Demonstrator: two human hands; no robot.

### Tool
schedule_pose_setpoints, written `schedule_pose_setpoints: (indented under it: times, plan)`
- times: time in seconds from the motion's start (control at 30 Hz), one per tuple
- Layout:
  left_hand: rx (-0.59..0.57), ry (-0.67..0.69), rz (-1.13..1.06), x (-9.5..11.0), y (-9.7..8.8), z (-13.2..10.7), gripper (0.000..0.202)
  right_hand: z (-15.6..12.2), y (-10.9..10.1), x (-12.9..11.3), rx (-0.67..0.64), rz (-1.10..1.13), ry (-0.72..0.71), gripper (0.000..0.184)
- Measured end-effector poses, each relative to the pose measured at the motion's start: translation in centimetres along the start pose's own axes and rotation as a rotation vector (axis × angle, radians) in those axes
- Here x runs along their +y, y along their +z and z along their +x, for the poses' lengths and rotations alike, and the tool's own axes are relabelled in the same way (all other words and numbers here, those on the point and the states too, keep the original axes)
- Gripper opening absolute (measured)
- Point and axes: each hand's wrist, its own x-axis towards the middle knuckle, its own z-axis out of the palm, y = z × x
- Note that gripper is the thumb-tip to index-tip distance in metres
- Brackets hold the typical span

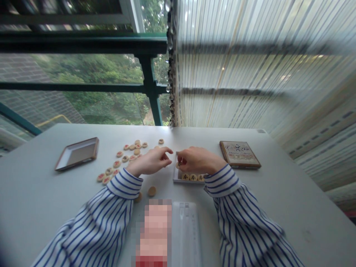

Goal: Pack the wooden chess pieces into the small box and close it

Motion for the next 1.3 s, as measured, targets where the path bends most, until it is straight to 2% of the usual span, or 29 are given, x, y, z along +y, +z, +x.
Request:
schedule_pose_setpoints:
  times: [0.27, 0.47, 1.3]
  plan:
    - [-0.063, 0.020, 0.044, 0.2, 0.8, 0.1, 0.042, 0.8, 1.2, 0.2, -0.081, -0.062, -0.022, 0.023]
    - [-0.103, 0.020, 0.073, 0.5, 1.1, 0.1, 0.044, 1.0, 1.8, -0.2, -0.091, -0.089, -0.041, 0.022]
    - [-0.127, 0.034, 0.058, 0.8, 1.0, 0.1, 0.048, 0.9, 1.7, -0.2, -0.112, -0.079, -0.035, 0.022]
